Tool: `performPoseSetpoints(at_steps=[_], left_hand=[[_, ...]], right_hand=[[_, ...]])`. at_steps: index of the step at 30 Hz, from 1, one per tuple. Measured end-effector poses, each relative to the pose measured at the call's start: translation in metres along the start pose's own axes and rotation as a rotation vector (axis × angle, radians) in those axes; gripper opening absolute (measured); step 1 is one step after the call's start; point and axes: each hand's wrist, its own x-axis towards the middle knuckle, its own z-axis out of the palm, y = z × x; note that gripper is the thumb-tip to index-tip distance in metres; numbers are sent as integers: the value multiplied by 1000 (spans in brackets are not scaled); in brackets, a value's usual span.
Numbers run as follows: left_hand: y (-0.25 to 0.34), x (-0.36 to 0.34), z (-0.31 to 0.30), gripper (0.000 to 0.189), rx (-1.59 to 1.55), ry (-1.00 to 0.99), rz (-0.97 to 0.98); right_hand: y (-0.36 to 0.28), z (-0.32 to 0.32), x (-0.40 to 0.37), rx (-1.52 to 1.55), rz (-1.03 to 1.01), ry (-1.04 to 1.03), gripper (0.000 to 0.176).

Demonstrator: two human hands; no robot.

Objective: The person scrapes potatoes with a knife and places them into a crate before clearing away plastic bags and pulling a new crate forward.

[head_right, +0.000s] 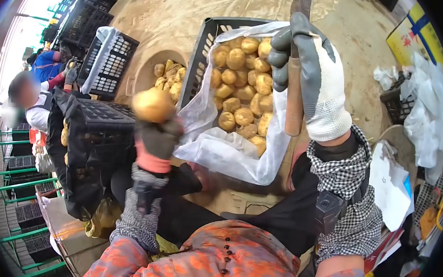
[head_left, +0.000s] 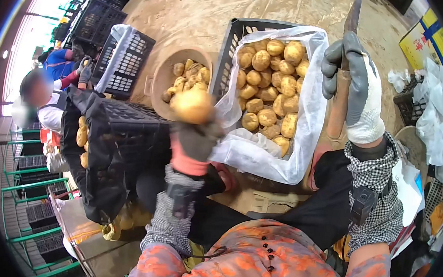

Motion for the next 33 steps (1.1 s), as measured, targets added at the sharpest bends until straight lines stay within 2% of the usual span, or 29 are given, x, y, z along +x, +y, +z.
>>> performPoseSetpoints(at_steps=[1, 2, 4, 5, 7, 9, 10, 11, 12, 13, 14, 15, 16, 17, 18, 20, 21, 22, 23, 24, 25, 26, 28, 30, 32, 33], left_hand=[[42, -7, 0, 43, -377, -57, -94], [65, -2, -29, 51, -752, -345, 16], [118, -18, -38, 58, -749, -457, 322], [120, -20, -41, 58, -752, -456, 315], [119, -20, -43, 57, -474, -433, 377], [82, -3, -28, 55, -421, -338, 47], [46, 23, -44, 51, -410, -577, -93], [14, 23, -31, 49, 18, -342, -139], [-15, 40, -26, 47, 55, -437, -310], [-32, 43, 0, 44, 221, -387, -453], [-63, 57, 3, 47, 475, -425, -445], [-113, 78, -13, 50, 784, -581, -290], [-147, 92, -20, 56, 1009, -670, -280], [-162, 102, -6, 62, 1432, -837, -111], [-176, 110, 7, 60, 1772, -983, -176], [-223, 124, 3, 59, 2056, -1129, -119], [-267, 141, -30, 59, 2041, -1247, 46], [-273, 141, -23, 59, 2023, -1273, 55], [-276, 137, -18, 61, 2128, -1237, 51], [-277, 134, -14, 63, 2236, -1193, 46], [-255, 132, 3, 67, 2266, -1266, -45], [-271, 138, -20, 67, 2267, -1266, -49], [-314, 155, -81, 72, 1702, -1080, 243], [-244, 141, -39, 73, 989, -857, -521], [-175, 113, -2, 64, 366, -668, -810], [-148, 96, 9, 63, 112, -612, -861]], right_hand=[[3, -1, -1, -3, -9, -23, 43], [4, -3, -3, -10, -14, -40, 42], [1, 2, -8, 22, 37, -23, 40], [0, 4, -9, 16, 54, -31, 39], [3, 3, -5, 20, 65, -66, 36], [-4, 9, -7, 4, 79, -53, 36], [-6, 9, -7, -13, 91, -41, 36], [-4, 2, -5, 105, 76, -88, 33], [-4, 1, -4, 99, 86, -75, 33], [-4, 3, -3, 119, 68, -68, 32], [-4, 4, -1, 137, 49, -59, 32], [-4, 3, 2, 147, 74, -51, 31], [0, 2, 7, 148, 67, -47, 30], [-1, 2, 11, 196, 98, -48, 29], [-5, 2, 14, 243, 129, -49, 29], [-12, 7, 19, 273, 151, 8, 18], [-8, 10, 22, 267, 127, 26, 23], [-4, 12, 26, 260, 102, 44, 29], [-1, 8, 30, 355, 155, -12, 26], [-3, 8, 32, 389, 141, 29, 25], [-4, 5, 32, 387, 146, 38, 25], [-6, 3, 32, 335, 144, 26, 26], [-10, -2, 34, 236, 129, -15, 27], [-12, -2, 30, 149, 128, -44, 32], [-4, 1, 25, 166, 99, -56, 33], [-4, 1, 23, 140, 115, -72, 32]])
